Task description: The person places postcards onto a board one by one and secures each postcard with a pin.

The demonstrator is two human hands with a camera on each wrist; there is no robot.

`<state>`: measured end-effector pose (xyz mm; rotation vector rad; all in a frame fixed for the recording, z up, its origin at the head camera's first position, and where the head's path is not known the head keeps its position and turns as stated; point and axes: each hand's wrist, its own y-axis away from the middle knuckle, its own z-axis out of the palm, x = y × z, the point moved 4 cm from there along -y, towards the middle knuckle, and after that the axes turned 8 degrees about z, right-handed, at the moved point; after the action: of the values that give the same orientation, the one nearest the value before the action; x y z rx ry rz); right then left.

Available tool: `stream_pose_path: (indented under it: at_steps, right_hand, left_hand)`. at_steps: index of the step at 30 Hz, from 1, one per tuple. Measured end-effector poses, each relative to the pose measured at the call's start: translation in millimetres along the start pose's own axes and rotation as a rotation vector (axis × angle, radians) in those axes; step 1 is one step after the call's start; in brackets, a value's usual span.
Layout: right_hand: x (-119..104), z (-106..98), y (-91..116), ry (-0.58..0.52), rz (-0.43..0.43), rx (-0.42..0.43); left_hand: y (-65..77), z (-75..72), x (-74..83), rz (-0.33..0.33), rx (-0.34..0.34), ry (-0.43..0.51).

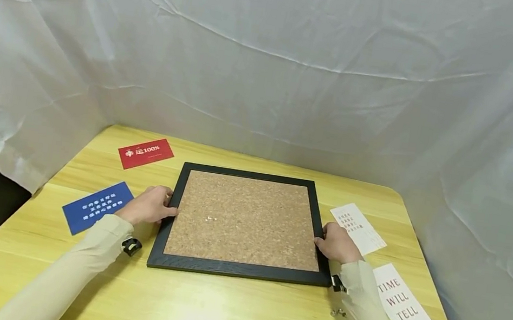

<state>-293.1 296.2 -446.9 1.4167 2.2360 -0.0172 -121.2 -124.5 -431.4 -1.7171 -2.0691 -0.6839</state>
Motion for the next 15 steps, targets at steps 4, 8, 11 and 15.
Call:
stream_pose_path:
  at_steps: [4, 8, 11, 15]
  right_hand:
    - [1.0, -0.9, 0.0, 0.002, -0.009, 0.004]
    - [2.1, -0.3, -0.5, -0.004, -0.013, -0.002]
    - [3.1, 0.4, -1.1, -0.007, -0.011, -0.006]
    - [5.0, 2.2, -2.7, -0.014, -0.015, -0.018]
  left_hand:
    - [0.2, 0.6, 1.5, -0.004, -0.002, 0.014]
    - [-0.3, 1.5, 1.3, -0.023, 0.002, 0.013]
    - [-0.5, 2.3, 0.6, -0.031, 0.003, 0.0]
    - [1.0, 3.6, 0.8, -0.038, -0.002, -0.005]
